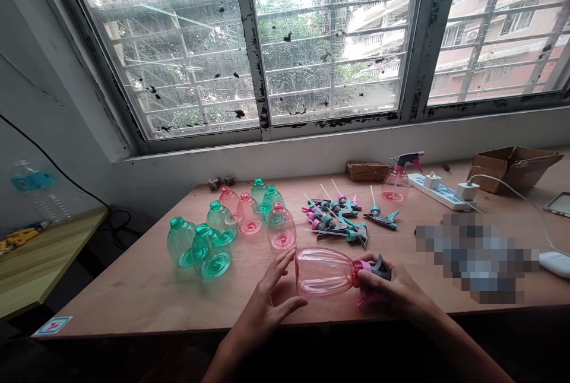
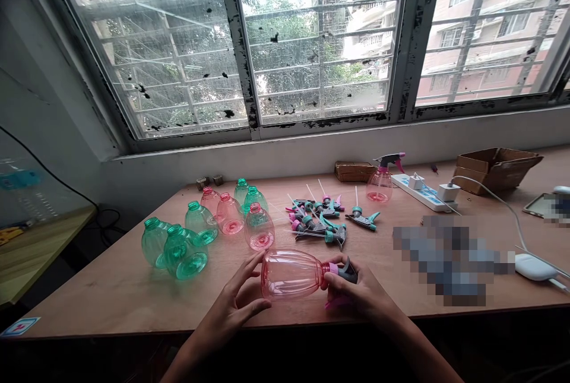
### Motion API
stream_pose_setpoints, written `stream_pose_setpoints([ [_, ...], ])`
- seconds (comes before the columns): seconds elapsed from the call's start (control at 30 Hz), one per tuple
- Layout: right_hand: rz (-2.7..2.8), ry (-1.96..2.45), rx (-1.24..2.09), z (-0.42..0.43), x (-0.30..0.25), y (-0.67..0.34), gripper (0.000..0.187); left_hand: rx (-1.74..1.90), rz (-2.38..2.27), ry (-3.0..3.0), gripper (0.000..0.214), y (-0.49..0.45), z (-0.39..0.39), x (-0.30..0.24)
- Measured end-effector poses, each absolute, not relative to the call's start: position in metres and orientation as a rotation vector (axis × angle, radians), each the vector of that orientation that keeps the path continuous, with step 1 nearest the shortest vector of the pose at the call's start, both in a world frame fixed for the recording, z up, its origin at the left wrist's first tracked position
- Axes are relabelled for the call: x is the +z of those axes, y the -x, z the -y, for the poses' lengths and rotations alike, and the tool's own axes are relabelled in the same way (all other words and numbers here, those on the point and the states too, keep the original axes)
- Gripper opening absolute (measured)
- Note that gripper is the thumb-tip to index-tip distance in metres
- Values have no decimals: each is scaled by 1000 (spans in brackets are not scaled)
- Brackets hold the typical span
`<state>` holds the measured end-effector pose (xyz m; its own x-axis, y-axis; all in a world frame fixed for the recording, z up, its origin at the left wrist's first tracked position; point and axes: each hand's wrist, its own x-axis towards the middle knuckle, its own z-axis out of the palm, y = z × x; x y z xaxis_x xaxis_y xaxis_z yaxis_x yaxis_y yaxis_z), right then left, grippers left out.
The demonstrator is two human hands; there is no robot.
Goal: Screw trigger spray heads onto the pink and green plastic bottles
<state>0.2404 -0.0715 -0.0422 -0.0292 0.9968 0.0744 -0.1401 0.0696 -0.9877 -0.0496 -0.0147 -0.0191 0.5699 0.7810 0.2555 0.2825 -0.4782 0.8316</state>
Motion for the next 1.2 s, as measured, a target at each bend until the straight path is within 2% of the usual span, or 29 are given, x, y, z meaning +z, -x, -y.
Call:
stream_pose_setpoints([
  [0.1,1186,1027,1241,72,-44,-242,39,824,-822,-1979,81,49,15,-19],
  [0.23,1184,1037,1272,73,-42,-241,40,770,-799,-1942,75,47,14,-17],
  [0.43,1172,1028,1267,72,-39,-239,38,855,-800,-2006,77,45,14,-21],
  [0.6,1176,1008,1277,70,-45,-242,37,805,-694,-1859,95,46,12,-25],
  [0.83,1171,1043,1264,70,-40,-241,39,837,-720,-1910,74,46,12,-27],
  [0.9,1141,1024,1277,70,-40,-240,39,818,-711,-1920,77,46,12,-29],
  [1.0,1121,1008,1321,69,-41,-240,41,775,-699,-1917,92,46,12,-29],
  [1.2,1124,1021,1332,69,-38,-238,42,757,-761,-2019,85,47,12,-24],
])
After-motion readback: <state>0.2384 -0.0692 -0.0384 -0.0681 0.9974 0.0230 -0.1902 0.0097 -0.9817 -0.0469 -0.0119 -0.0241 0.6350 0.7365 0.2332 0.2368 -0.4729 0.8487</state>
